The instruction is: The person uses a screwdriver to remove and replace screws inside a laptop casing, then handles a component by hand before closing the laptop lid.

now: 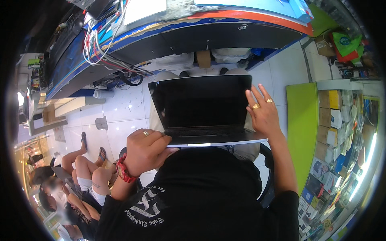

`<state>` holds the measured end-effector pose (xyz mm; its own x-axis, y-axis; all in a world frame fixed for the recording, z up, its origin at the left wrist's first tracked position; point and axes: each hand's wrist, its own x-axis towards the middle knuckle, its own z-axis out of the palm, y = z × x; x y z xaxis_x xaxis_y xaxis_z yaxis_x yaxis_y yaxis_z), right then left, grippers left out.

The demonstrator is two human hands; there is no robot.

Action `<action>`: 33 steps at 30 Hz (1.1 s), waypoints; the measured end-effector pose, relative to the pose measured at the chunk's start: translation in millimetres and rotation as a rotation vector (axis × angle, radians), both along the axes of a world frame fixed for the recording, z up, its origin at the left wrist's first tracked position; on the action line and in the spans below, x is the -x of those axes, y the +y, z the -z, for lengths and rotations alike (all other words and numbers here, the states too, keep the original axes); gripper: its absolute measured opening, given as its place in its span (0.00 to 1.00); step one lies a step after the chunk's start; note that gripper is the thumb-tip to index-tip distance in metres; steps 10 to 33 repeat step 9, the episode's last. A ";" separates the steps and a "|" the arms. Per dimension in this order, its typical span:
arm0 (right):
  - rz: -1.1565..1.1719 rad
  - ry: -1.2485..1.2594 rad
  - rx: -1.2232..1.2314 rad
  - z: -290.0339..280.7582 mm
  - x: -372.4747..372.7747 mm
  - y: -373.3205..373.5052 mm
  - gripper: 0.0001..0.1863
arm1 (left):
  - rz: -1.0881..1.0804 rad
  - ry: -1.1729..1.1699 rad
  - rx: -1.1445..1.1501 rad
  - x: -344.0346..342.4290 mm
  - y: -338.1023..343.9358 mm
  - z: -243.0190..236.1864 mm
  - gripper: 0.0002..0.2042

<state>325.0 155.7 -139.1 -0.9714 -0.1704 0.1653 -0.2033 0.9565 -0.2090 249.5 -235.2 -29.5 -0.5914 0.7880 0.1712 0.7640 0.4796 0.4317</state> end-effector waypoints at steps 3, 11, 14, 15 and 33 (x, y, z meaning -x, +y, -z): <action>0.075 -0.064 -0.019 6.5 6.1 -10.3 0.26 | 0.016 0.018 0.021 -1.2 1.3 -1.8 0.15; 0.136 -0.274 0.064 30.4 17.4 -9.8 0.25 | 0.025 0.040 -0.029 2.4 2.0 -1.2 0.12; 0.136 -0.274 0.064 30.4 17.4 -9.8 0.25 | 0.025 0.040 -0.029 2.4 2.0 -1.2 0.12; 0.136 -0.274 0.064 30.4 17.4 -9.8 0.25 | 0.025 0.040 -0.029 2.4 2.0 -1.2 0.12; 0.136 -0.274 0.064 30.4 17.4 -9.8 0.25 | 0.025 0.040 -0.029 2.4 2.0 -1.2 0.12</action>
